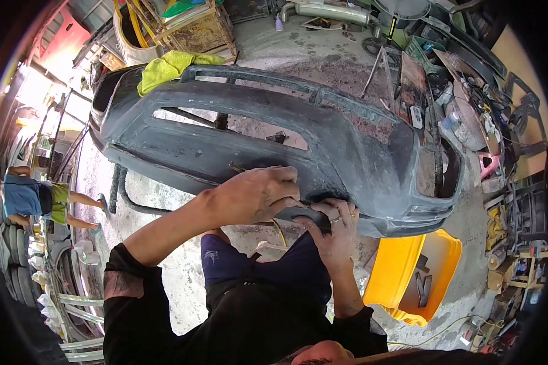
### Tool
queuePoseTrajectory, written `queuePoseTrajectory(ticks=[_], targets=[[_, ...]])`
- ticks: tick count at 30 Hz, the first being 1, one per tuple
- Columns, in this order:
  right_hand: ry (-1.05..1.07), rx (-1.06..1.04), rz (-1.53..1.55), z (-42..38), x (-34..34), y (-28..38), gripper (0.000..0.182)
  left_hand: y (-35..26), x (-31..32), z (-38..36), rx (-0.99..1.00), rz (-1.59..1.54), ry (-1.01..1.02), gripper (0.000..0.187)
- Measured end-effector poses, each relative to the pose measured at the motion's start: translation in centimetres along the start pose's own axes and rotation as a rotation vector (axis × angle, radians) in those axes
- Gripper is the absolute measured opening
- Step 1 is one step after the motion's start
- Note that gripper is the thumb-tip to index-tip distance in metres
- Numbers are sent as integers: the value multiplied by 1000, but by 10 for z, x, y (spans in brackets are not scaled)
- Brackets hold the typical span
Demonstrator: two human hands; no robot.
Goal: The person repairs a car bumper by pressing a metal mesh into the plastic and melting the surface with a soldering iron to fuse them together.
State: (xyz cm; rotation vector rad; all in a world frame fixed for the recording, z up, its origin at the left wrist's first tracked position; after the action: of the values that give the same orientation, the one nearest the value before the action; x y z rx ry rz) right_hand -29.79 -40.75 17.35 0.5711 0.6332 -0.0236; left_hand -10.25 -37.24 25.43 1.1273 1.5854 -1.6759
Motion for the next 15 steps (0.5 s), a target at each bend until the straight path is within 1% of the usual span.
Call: queuePoseTrajectory(ticks=[1,3,4,6,10,12,13,15], targets=[[-4,6,2,1,0,0,43,0,-3,2,1,3,7,11],[10,21,7,1,0,0,41,0,-9,6,-56,-37,123,12],[6,29,8,0,1,-1,41,0,-11,8,-55,-35,132,12],[-2,12,27,-3,2,-3,41,2,-11,11,-81,-116,193,13],[-29,-10,33,-2,3,-3,39,3,-2,9,-63,-57,204,16],[15,-63,2,1,0,1,39,-6,0,0,101,183,100,23],[17,-65,3,3,-2,3,39,-6,2,-3,99,182,97,23],[54,-48,0,4,-3,4,42,-11,6,-10,245,398,-30,27]])
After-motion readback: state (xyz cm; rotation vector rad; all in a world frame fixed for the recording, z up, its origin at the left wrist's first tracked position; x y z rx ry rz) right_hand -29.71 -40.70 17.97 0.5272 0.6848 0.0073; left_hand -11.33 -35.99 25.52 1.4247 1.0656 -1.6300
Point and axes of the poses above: each hand's wrist, its own z-axis towards the middle knuckle, its own x-axis out of the palm, y = z × x, the point moved 5 cm from there along z, towards the middle knuckle, and after that the axes turned 15 degrees about -x, right-handed, at the moved point
